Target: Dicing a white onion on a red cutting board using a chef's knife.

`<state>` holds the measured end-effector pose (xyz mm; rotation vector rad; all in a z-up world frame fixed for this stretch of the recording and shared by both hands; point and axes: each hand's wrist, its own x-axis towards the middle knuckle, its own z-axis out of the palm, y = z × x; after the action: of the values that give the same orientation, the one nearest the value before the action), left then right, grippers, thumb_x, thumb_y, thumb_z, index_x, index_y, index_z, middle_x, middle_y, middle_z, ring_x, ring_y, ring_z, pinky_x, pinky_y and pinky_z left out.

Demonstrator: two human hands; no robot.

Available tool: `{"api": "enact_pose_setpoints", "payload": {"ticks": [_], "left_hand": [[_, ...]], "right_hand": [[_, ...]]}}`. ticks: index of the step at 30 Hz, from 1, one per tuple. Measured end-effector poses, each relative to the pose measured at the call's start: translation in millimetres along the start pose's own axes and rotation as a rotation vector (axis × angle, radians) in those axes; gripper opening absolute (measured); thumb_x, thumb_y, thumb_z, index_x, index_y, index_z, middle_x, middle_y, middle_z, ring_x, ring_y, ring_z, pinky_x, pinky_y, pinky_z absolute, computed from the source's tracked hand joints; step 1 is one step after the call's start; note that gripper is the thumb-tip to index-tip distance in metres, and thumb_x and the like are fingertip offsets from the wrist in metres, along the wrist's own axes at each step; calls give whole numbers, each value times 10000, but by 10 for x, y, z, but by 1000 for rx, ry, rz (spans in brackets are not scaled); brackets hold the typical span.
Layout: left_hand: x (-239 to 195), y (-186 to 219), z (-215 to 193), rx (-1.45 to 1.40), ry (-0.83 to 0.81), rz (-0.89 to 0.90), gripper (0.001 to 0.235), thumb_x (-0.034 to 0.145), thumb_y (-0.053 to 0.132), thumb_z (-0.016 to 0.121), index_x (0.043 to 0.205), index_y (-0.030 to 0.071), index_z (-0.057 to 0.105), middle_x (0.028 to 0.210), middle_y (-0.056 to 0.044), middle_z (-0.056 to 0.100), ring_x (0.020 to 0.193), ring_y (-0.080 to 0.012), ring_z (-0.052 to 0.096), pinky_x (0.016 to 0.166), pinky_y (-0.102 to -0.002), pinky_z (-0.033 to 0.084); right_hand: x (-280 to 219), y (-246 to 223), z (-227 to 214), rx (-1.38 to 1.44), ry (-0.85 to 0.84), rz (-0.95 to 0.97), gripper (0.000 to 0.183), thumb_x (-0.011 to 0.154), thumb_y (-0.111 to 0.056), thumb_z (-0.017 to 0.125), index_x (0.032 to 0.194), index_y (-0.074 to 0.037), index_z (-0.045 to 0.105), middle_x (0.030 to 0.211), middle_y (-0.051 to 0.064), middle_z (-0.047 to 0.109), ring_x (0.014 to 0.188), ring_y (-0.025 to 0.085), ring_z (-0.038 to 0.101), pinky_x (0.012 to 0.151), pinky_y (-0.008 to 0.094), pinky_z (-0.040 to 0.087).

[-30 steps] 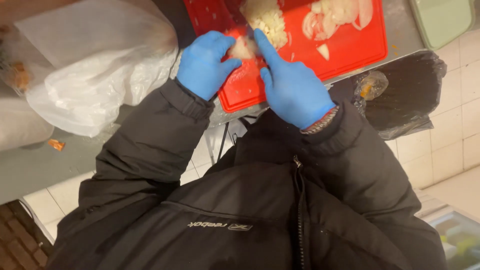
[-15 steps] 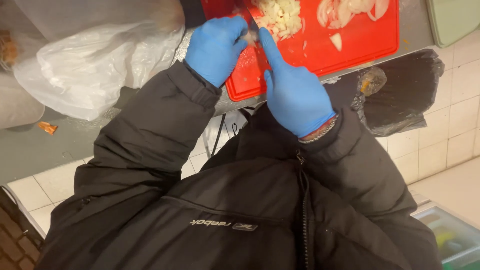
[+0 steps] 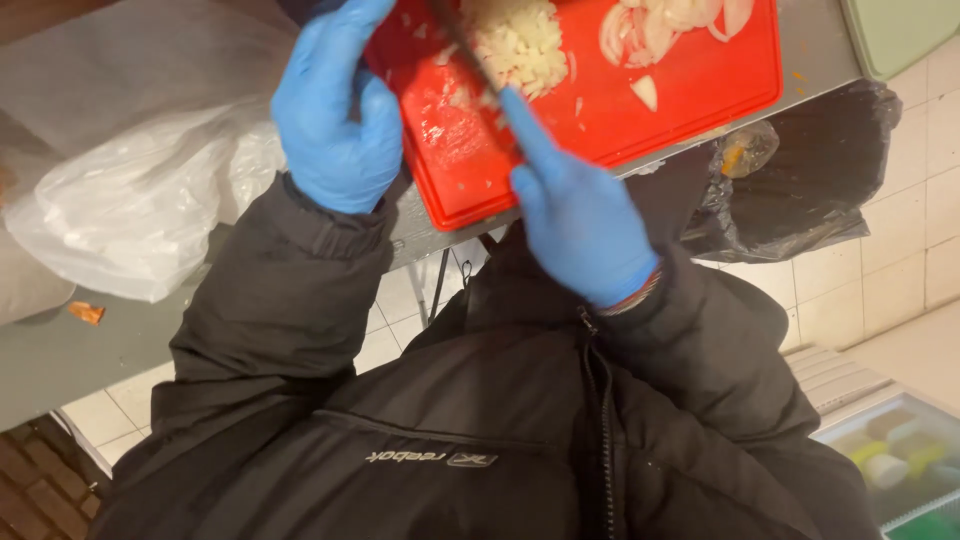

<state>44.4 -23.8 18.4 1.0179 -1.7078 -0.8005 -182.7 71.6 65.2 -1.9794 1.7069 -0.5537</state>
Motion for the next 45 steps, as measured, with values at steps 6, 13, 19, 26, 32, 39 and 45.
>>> {"api": "enact_pose_setpoints", "payload": {"ticks": [6,13,19,26,32,39,45], "left_hand": [[23,-105,54,76,64,187,367,1041,17,550,1401,-14,612,1414,-202,627,1326,-319,622,1184,-373,492],[4,-198,89,92,-64,99,374,1062,78,575,1422,-17,607,1477,-221,564,1430,-337,555,1249,-397,447],[56,-51,135,233,-216,167,477,1061,241,659,1471,10,583,1536,-241,516,1439,-394,507,1232,-452,416],[-30,-4,549,668,-596,390,782,977,763,622,1619,327,519,1718,-187,204,1549,-501,85,1156,-788,56],[127,-39,574,807,-539,29,1031,902,862,502,1682,202,365,1718,-240,61,1540,-571,-13,1143,-819,-18],[-100,144,662,694,-298,129,1052,911,862,446,1707,195,281,1737,-274,-16,1586,-562,-102,1225,-785,-73],[-152,284,965,784,-631,295,972,855,892,481,1658,363,340,1744,-201,66,1555,-553,-78,1156,-781,-99]], "right_hand": [[116,140,197,-42,-173,46,626,1067,-173,581,1635,-160,319,827,206,637,730,377,637,674,484,507],[381,467,-130,-82,-28,-28,543,1108,-171,600,1612,-189,400,789,213,629,671,385,618,621,491,499],[163,442,-109,265,-126,-47,596,1066,-131,597,1627,-120,395,842,184,656,717,276,650,685,397,529],[224,424,-329,977,-256,448,630,982,-108,476,1607,-83,402,725,8,530,581,89,448,553,260,429],[-177,492,-460,655,-249,318,259,1024,-174,595,1195,-8,697,760,49,656,693,122,623,645,280,528],[-330,453,-711,-173,287,29,276,909,-219,786,1138,-79,722,874,124,654,800,332,662,679,396,512],[-249,419,-697,-190,255,-140,268,851,-243,798,1051,-85,717,861,96,619,825,309,642,672,427,517]]}}
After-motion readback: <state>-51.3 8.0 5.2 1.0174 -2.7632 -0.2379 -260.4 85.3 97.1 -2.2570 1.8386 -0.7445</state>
